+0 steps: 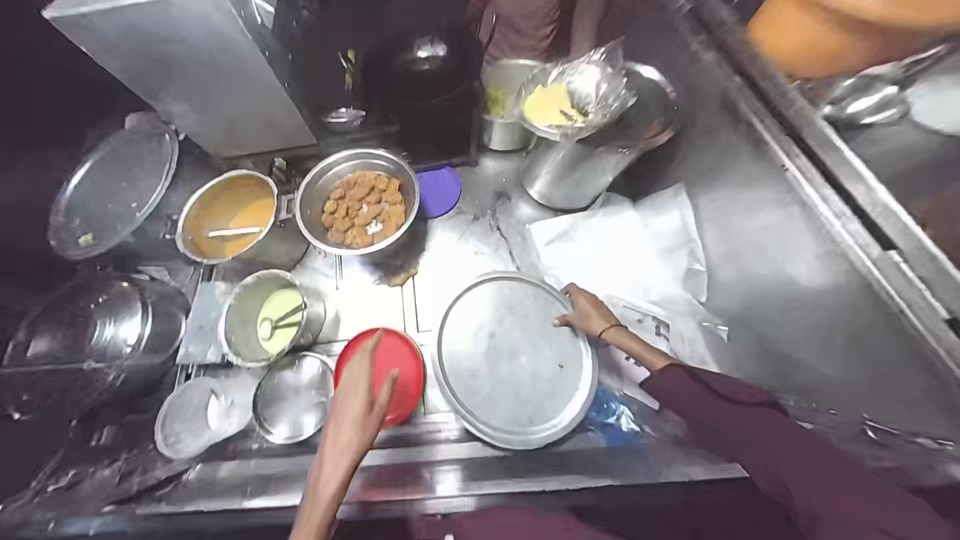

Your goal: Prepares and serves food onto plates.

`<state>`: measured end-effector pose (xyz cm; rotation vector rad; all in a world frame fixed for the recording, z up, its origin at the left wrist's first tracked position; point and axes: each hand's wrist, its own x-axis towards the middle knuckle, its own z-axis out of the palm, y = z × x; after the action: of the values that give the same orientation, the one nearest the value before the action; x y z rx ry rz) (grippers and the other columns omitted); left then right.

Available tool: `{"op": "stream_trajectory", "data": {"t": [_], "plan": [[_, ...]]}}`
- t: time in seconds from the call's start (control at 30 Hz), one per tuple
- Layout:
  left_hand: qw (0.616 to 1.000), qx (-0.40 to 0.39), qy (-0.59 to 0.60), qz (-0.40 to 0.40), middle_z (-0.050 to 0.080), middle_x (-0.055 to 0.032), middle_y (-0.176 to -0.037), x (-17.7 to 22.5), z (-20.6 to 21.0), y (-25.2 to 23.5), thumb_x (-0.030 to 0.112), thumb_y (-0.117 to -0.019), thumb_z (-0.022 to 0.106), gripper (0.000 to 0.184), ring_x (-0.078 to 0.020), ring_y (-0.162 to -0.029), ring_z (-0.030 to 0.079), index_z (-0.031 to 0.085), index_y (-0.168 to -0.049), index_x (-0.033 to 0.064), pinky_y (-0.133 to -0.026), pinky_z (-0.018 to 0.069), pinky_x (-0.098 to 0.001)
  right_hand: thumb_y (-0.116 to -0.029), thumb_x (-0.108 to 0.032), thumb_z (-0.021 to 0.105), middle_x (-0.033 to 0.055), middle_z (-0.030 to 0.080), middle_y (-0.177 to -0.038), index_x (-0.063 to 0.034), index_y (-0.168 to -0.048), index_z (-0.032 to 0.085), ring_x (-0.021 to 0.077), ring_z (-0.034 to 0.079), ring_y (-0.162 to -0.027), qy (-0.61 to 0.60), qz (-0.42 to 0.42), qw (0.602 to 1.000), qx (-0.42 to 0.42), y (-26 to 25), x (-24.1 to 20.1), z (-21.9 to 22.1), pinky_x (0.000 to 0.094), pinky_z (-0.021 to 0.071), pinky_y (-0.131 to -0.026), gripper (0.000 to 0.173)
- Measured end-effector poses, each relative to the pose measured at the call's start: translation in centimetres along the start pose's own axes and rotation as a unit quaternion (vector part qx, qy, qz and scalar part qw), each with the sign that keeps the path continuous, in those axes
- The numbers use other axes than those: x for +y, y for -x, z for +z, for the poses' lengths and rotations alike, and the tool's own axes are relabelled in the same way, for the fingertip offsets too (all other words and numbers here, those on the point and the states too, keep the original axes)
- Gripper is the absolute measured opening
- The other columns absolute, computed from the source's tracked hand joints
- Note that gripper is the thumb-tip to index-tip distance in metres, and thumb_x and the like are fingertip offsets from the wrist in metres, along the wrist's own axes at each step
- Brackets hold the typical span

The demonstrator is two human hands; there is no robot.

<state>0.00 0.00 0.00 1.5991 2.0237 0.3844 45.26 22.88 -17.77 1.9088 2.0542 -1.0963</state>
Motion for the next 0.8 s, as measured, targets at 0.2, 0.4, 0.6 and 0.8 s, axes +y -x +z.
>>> {"op": "stream_trajectory", "data": {"t": [0.2, 0.4, 0.6, 0.8], "plan": [[0.973, -0.216, -0.043, -0.071, 0.054, -0.0231, -0.143, 0.1, 9.8, -9.3, 0.055, -0.091, 0.069, 0.097, -0.0355, -0.123, 0.062, 0.026, -0.157, -0.0019, -0.104, 0.0503, -0.0545, -0.0894, -0.044, 0.076, 0.0158, 0.069, -0.113, -0.0089, -0.123, 0.068, 0.0339, 0.067, -0.106, -0.002, -0.047, 0.998, 0.033, -1.0, 1.8, -1.3, 0.0587, 0.0532, -0.095, 0.049], [0.961, -0.252, 0.012, -0.113, 0.069, -0.0157, -0.124, -1.0, 13.1, -11.7, 0.046, -0.0942, 0.068, 0.07, -0.0325, -0.112, 0.068, 0.047, -0.149, 0.0085, -0.099, 0.0529, -0.0569, -0.0985, -0.053, 0.062, 0.0119, 0.068, -0.125, -0.0103, -0.143, 0.056, 0.0235, 0.068, -0.11, -0.102, -0.107, 0.986, 0.075, -3.3, 0.6, -8.8, 0.0451, 0.0555, -0.099, 0.063], [0.97, -0.208, -0.046, -0.121, 0.074, -0.0105, -0.105, -1.1, 14.7, -11.7, 0.042, -0.0968, 0.062, 0.048, -0.0314, -0.096, 0.072, 0.058, -0.136, 0.0137, -0.085, 0.0567, -0.0577, -0.1092, -0.047, 0.039, 0.0063, 0.058, -0.071, -0.0111, -0.107, 0.075, 0.0187, 0.053, -0.061, -0.03, -0.099, 0.979, -0.176, -4.8, -4.0, -13.6, 0.0415, 0.0471, -0.061, 0.05], [0.962, -0.233, 0.004, -0.14, 0.074, -0.0088, -0.104, -2.4, 15.1, -12.4, 0.042, -0.0929, 0.067, 0.049, -0.0294, -0.097, 0.072, 0.061, -0.133, 0.0141, -0.087, 0.0565, -0.0567, -0.104, -0.056, 0.049, 0.0166, 0.069, -0.083, -0.0064, -0.109, 0.073, 0.0315, 0.066, -0.074, 0.118, -0.119, 0.939, -0.299, -7.1, -2.8, -8.4, 0.0547, 0.054, -0.074, 0.056]]}}
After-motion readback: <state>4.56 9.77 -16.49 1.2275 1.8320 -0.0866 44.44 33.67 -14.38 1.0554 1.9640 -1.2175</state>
